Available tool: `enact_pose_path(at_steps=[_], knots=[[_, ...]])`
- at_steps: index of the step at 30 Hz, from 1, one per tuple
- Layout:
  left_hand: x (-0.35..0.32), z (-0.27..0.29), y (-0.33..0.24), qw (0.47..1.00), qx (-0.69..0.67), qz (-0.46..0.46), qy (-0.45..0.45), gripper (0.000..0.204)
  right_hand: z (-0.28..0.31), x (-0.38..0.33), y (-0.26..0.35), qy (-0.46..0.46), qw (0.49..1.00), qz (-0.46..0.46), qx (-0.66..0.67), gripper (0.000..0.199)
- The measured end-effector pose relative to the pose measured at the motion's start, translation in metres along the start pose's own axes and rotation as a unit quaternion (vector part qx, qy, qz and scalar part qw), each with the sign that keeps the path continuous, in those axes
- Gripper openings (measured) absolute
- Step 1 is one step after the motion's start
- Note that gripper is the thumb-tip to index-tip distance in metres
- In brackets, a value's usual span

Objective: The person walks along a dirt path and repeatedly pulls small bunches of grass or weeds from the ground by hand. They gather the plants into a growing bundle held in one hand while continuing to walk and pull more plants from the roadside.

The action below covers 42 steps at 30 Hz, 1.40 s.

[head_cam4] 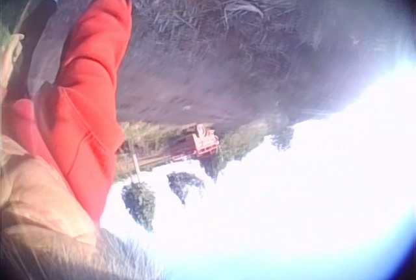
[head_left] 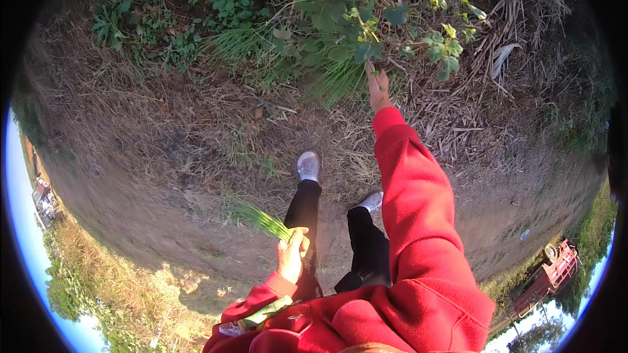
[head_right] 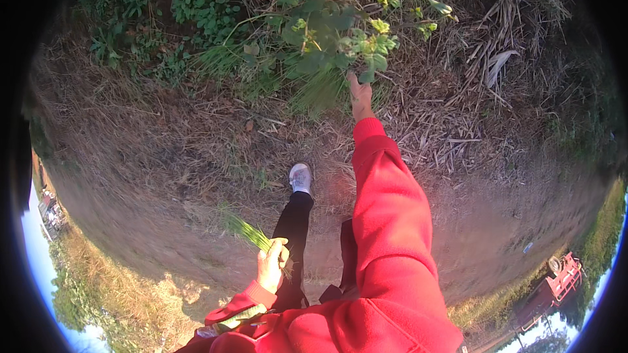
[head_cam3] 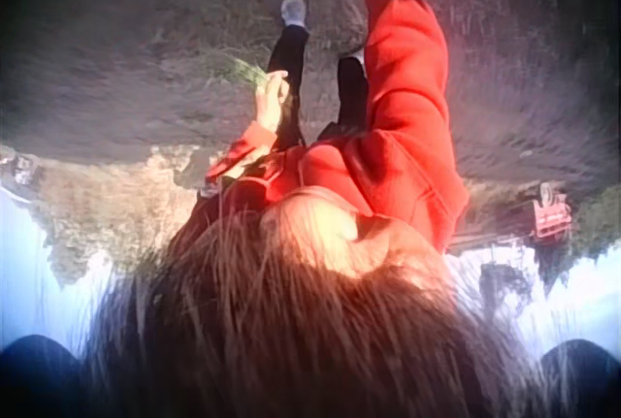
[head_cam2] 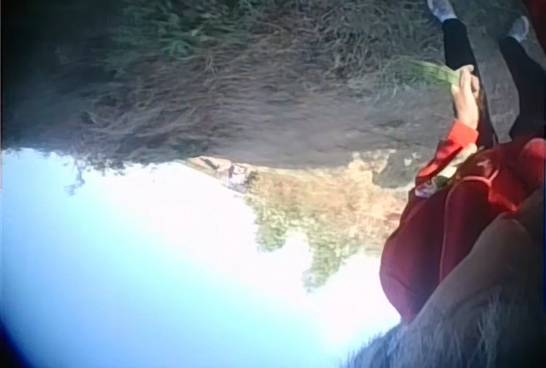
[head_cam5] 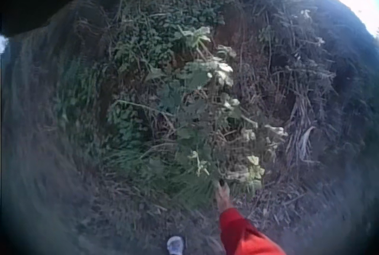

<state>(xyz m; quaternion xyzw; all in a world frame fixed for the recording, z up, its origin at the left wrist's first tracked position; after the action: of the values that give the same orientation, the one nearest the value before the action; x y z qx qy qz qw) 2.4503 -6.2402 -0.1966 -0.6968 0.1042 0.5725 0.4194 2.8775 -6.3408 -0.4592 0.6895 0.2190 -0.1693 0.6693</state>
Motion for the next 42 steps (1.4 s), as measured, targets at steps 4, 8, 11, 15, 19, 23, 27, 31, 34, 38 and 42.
enact_pose_path(at_steps=[4, 8, 11, 15, 19, 23, 27, 31, 34, 38, 42], knots=[[0.012, 0.008, 0.006, 1.000, -0.005, 0.022, -0.014, 0.026, -0.023, -0.006, -0.018, 0.005, 0.990, -0.112, 0.086, 0.073], [0.017, 0.007, 0.011, 0.997, -0.053, 0.051, -0.010, 0.025, -0.048, -0.012, -0.009, 0.085, 0.990, -0.107, 0.025, 0.059], [0.019, 0.004, 0.014, 0.992, -0.099, 0.076, -0.009, 0.024, -0.040, 0.002, -0.013, 0.017, 0.992, -0.080, -0.091, 0.050], [0.021, 0.008, 0.018, 0.988, -0.109, 0.108, -0.028, 0.024, -0.028, 0.017, -0.033, -0.016, 0.974, -0.022, -0.226, 0.040], [0.022, 0.010, 0.019, 0.992, -0.091, 0.079, -0.026, 0.029, -0.028, 0.012, -0.029, 0.054, 0.928, 0.162, -0.331, 0.033], [0.019, 0.001, 0.024, 0.985, -0.155, 0.069, 0.033, 0.034, -0.022, 0.033, -0.029, 0.034, 0.915, 0.153, -0.372, 0.030], [0.016, 0.006, 0.035, 0.988, -0.141, 0.059, -0.002, 0.035, -0.017, 0.068, -0.043, 0.009, 0.922, 0.080, -0.379, 0.030], [0.010, -0.006, 0.047, 0.992, -0.105, 0.068, -0.003, 0.031, -0.011, 0.070, -0.034, 0.030, 0.859, 0.109, -0.499, 0.031], [0.001, -0.010, 0.050, 0.995, -0.049, 0.071, -0.050, 0.026, -0.012, 0.041, -0.005, 0.111, 0.807, 0.061, -0.577, 0.029], [-0.019, -0.045, 0.037, 0.994, -0.099, 0.048, -0.001, 0.024, -0.004, -0.070, 0.031, 0.175, 0.973, -0.150, -0.024, 0.021], [-0.047, -0.086, 0.024, 0.997, -0.060, 0.030, 0.043, 0.022, 0.081, -0.161, 0.048, 0.154, 0.946, -0.286, 0.007, 0.018]])
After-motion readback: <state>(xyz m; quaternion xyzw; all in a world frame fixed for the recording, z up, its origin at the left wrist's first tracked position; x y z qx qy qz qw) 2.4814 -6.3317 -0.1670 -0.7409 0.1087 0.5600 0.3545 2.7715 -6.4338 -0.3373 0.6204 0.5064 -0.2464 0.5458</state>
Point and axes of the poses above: each hand's wrist, its own x-axis towards the middle knuckle, its own z-axis out of the back of the hand, y = z × x, the point moved 8 cm from there along x, towards the middle knuckle, and after that the axes turned 3 degrees about -z, right-handed, at the moved point
